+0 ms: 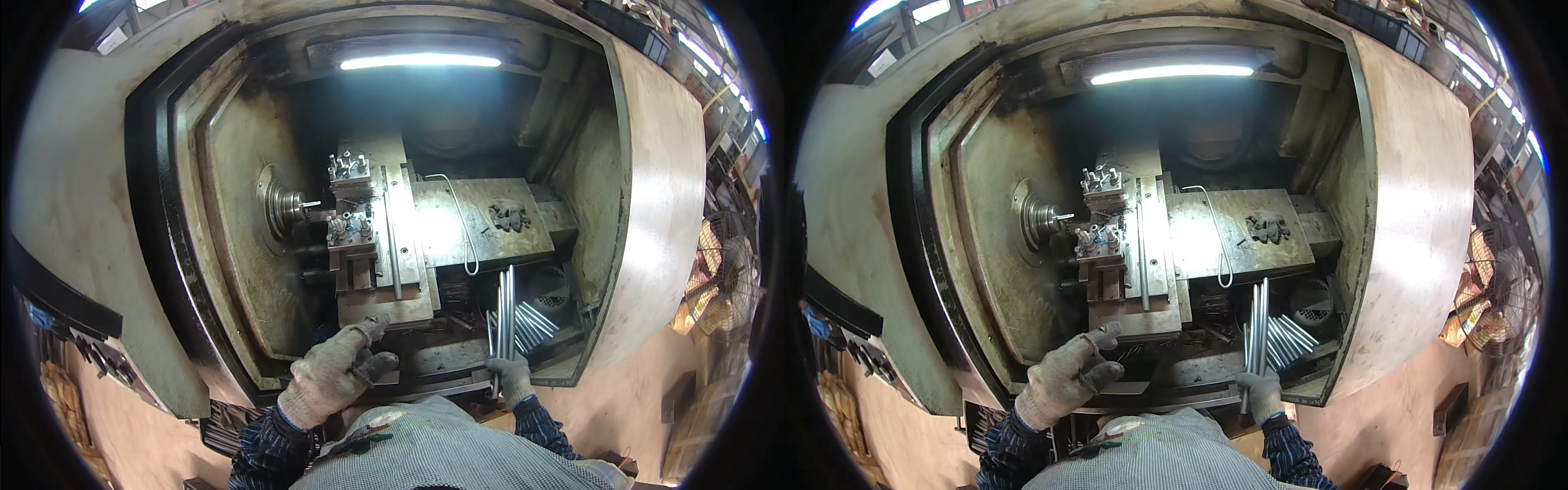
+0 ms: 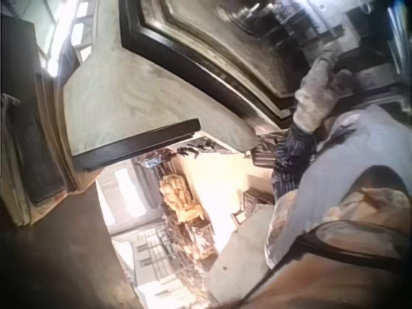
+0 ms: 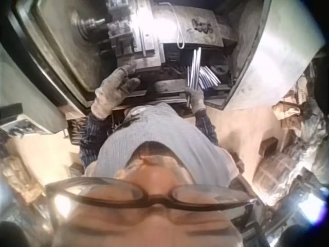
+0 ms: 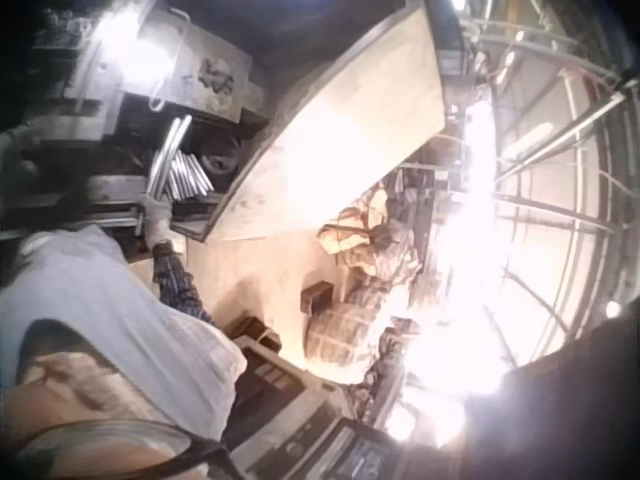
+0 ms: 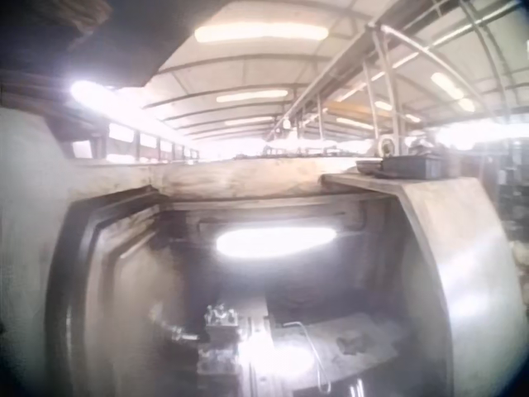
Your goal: The person operates a CNC lathe in a workshop, repeatedly loading metal rods into the chuck, closing the door, and starting the machine. They remove finished rods and place them into a nearby bin. The cycle repeats throughout the clip.
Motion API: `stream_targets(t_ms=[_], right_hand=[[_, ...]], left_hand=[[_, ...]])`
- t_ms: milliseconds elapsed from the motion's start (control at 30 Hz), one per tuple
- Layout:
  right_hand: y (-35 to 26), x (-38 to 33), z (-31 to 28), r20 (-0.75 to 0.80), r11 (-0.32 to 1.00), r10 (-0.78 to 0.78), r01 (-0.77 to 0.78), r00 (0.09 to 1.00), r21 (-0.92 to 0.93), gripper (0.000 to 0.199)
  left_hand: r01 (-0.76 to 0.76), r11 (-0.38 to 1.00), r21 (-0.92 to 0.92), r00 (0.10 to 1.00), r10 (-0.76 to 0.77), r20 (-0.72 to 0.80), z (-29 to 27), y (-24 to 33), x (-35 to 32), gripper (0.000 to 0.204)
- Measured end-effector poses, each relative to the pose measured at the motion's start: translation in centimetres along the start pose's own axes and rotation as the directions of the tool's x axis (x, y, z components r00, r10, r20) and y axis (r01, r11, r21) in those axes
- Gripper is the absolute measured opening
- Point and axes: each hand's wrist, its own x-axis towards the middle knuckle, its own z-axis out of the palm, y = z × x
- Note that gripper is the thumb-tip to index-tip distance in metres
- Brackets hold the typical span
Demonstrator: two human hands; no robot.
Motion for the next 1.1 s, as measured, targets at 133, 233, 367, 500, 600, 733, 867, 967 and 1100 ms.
stream_targets(t_ms=[133, 233, 367, 500, 600, 733, 867, 967, 1100], right_hand=[[2.4, 5.1, 0.1, -0.177, 0.8, -0.027, -0.085, 0.984, -0.593, 0.04], [3.9, 8.6, 1.8, -0.239, 0.571, -0.054, -0.166, 0.97, -0.804, 0.056], [3.7, 11.0, 1.4, -0.286, 0.457, 0.012, -0.26, 0.958, -0.851, 0.054], [5.4, 14.0, 0.1, -0.311, 0.292, -0.077, -0.276, 0.947, -0.916, 0.064], [3.0, 12.7, 1.2, -0.292, 0.256, -0.103, -0.259, 0.951, -0.931, 0.07], [4.3, 13.0, 0.8, -0.307, 0.264, -0.167, -0.258, 0.937, -0.929, 0.052], [6.8, 14.9, -0.4, -0.331, 0.254, -0.168, -0.284, 0.929, -0.925, 0.037], [6.3, 13.6, -0.3, -0.386, 0.31, -0.156, -0.326, 0.909, -0.893, 0.037], [6.5, 9.7, 1.1, -0.495, 0.511, -0.247, -0.322, 0.833, -0.797, 0.045]], left_hand=[[-0.02, 0.998, 0.06, 0.997, 0.024, -0.069, -0.1, 0.7, 2.7, 0.054], [-0.009, 0.998, 0.055, 0.995, 0.014, -0.094, 0.0, -0.4, 5.1, 0.051], [0.015, 0.999, -0.033, 0.996, -0.018, -0.091, 0.3, -0.1, 7.1, 0.046], [-0.021, 0.996, -0.082, 0.996, 0.013, -0.093, 1.0, -0.3, 10.2, 0.041], [-0.042, 0.98, -0.192, 0.988, 0.012, -0.157, 1.5, -0.9, 11.9, 0.042], [-0.007, 1.0, 0.011, 0.97, 0.01, -0.243, -0.1, 1.7, 15.7, 0.05], [0.072, 0.989, 0.128, 0.931, -0.02, -0.366, -2.7, 0.3, 20.4, 0.047], [0.346, 0.907, 0.238, 0.877, -0.223, -0.425, -4.7, 1.6, 23.1, 0.044], [0.467, 0.598, 0.651, 0.812, 0.002, -0.584, -8.7, -6.5, 26.6, 0.046]])
